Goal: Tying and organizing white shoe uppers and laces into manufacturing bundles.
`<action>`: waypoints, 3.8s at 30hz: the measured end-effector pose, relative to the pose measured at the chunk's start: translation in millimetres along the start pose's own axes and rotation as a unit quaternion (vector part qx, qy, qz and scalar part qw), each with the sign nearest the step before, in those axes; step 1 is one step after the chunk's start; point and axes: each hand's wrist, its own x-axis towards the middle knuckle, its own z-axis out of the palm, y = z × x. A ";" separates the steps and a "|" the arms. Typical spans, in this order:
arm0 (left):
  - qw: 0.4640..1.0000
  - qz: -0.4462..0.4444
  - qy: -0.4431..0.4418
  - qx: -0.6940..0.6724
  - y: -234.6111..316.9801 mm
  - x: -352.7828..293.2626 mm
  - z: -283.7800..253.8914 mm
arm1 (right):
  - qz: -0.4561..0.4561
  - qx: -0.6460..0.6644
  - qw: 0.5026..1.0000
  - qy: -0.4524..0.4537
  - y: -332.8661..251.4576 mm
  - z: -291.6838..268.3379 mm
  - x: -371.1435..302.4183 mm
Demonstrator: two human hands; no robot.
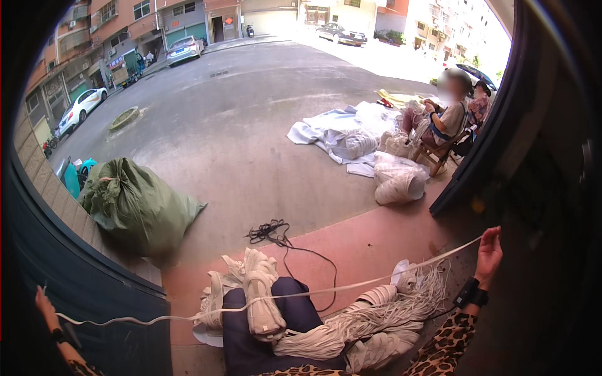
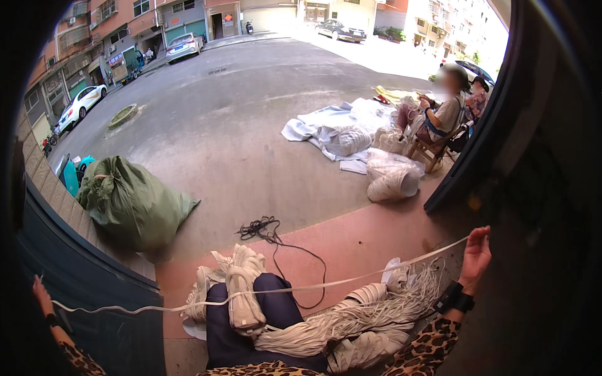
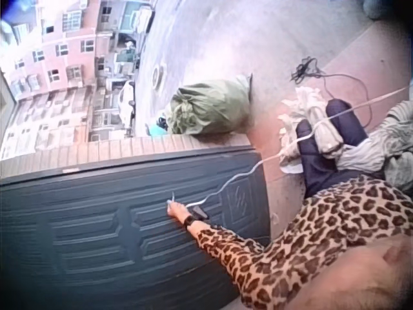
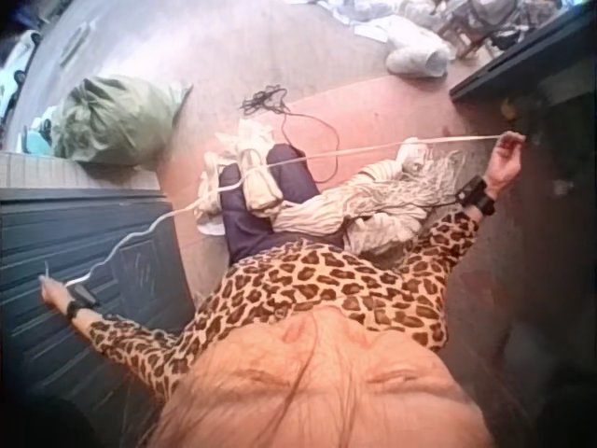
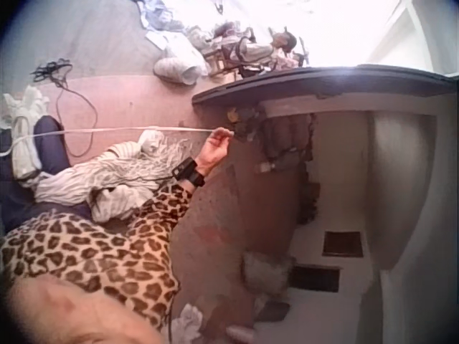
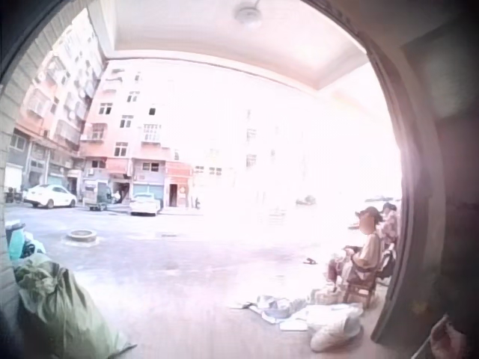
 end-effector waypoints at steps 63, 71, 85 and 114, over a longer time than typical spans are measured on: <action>0.657 0.423 -0.556 0.283 51.3 -565.0 343.3 | 0.085 -0.624 0.453 -0.632 437.0 47.7 -229.9; 0.664 0.495 -0.507 0.239 33.2 -572.4 346.2 | 0.117 -0.580 0.523 -0.614 434.6 47.1 -225.0; 0.666 0.390 -0.626 0.113 65.6 -530.7 274.8 | -0.014 -0.531 0.603 -0.595 395.3 89.2 -262.4; 0.764 0.047 -0.641 0.060 16.3 -490.5 270.0 | 0.388 -0.418 0.767 -0.292 309.5 105.3 -165.4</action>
